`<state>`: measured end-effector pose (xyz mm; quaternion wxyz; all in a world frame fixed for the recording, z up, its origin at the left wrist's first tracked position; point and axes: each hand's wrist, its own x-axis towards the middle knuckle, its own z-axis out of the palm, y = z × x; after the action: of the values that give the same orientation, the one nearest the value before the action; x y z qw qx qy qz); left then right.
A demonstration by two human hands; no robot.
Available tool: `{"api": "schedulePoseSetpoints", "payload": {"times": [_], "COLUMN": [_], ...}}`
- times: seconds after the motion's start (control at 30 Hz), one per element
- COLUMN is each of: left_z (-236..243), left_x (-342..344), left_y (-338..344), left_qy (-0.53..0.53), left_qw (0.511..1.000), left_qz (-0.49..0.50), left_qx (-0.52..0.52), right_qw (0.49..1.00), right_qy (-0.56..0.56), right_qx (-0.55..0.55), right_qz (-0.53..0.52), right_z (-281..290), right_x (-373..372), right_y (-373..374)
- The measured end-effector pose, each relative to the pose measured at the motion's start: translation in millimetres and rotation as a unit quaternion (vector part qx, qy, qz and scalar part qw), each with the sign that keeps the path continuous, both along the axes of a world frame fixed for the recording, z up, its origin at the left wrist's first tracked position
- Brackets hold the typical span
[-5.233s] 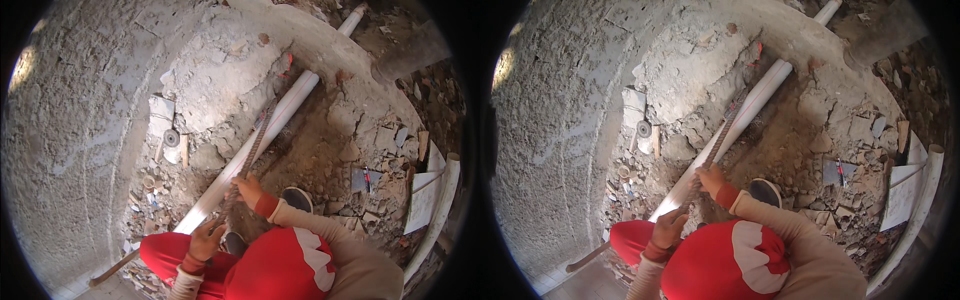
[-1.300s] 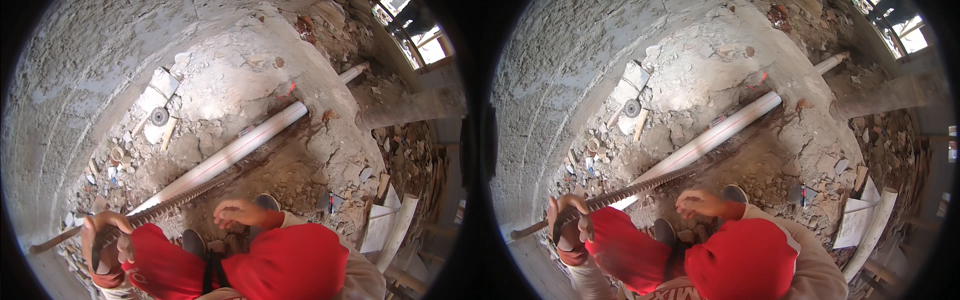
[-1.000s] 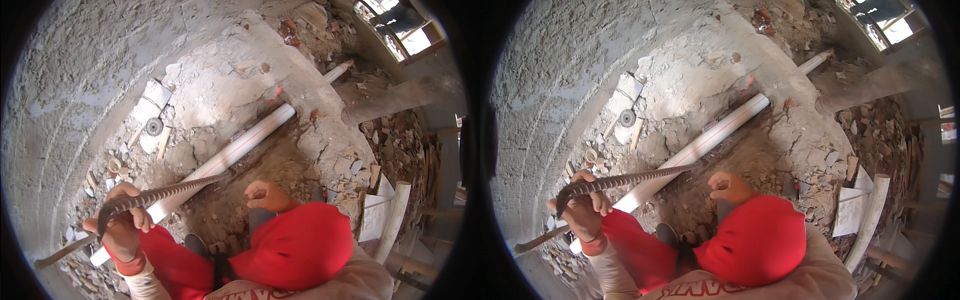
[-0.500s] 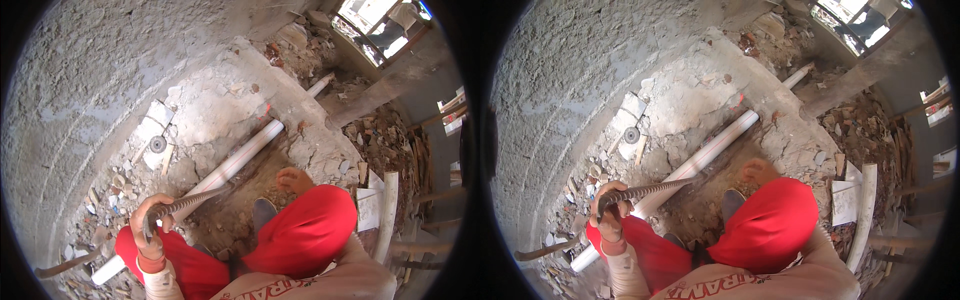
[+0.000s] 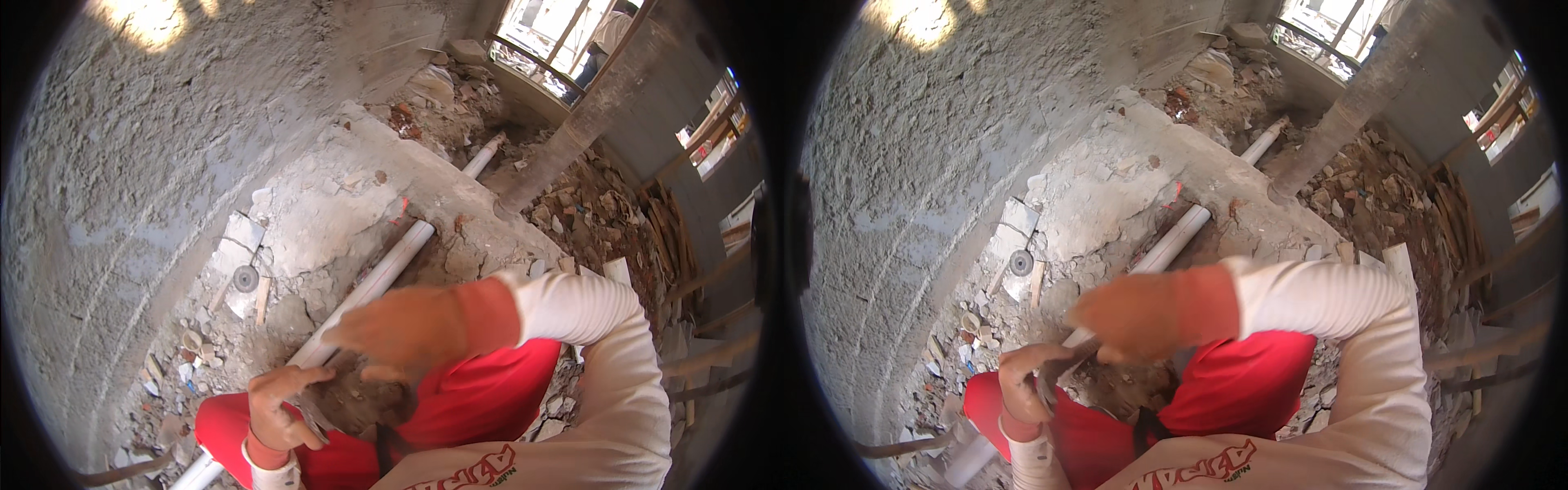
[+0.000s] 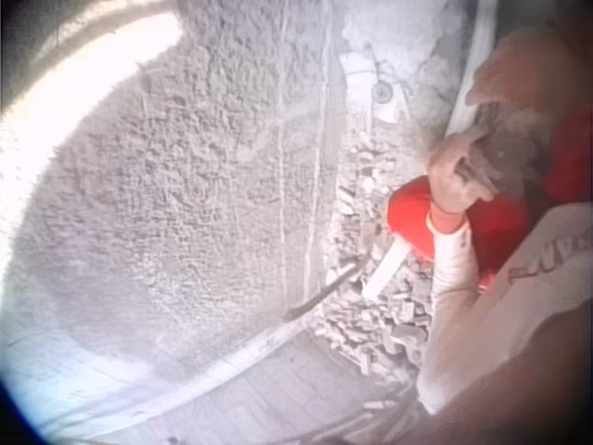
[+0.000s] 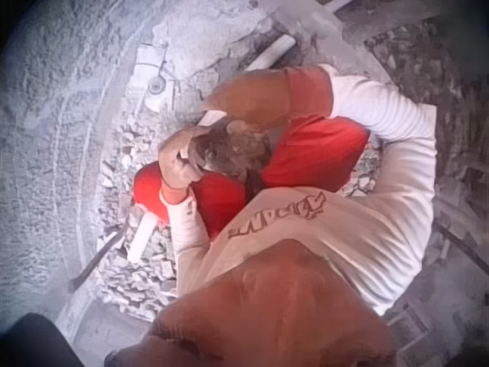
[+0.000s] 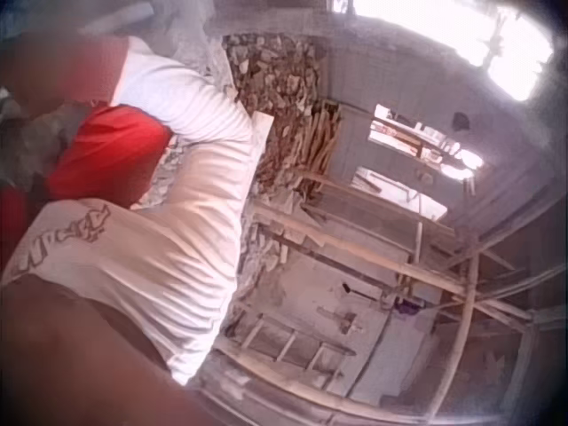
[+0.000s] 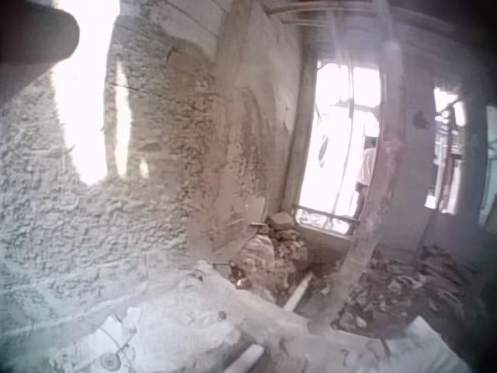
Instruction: The person uses a pry bar and their hands to clear debris away from a white PVC pipe in a dirt trench, then fits a small circular piece onto the pipe.
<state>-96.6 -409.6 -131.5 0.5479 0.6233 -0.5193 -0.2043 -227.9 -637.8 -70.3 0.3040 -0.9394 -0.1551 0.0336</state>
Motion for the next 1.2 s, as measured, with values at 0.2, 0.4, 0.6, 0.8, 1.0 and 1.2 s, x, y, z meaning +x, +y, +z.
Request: {"api": "schedulePoseSetpoints", "payload": {"times": [0.2, 0.4, 0.6, 0.8, 1.0, 1.2], "left_z": [2, -12, -26, -29, -31, -28], "left_x": [-8, -27, -62, -87, -78, -58], "left_y": [5, -22, -14, -23, -26, -38], "left_qy": [-0.023, -0.005, -0.046, -0.036, -0.043, -0.062], "left_qw": [0.992, 0.971, 0.98, 0.98, 0.985, 0.992], "left_qz": [-0.125, -0.206, -0.143, -0.14, -0.134, -0.04], "left_qx": [-0.006, -0.123, -0.132, -0.137, -0.104, -0.103], "right_qw": [0.971, 0.949, 0.938, 0.887, 0.875, 0.95], "right_qy": [0.229, 0.29, 0.304, 0.434, 0.472, 0.299], "right_qx": [0.025, 0.019, 0.001, -0.062, 0.018, 0.089], "right_qz": [0.057, 0.121, 0.168, 0.143, 0.109, 0.027], "right_z": [-26, -42, -20, -4, -14, -29], "right_x": [16, 3, 5, -3, -5, -1], "right_y": [27, 28, 30, 22, 9, -3]}}
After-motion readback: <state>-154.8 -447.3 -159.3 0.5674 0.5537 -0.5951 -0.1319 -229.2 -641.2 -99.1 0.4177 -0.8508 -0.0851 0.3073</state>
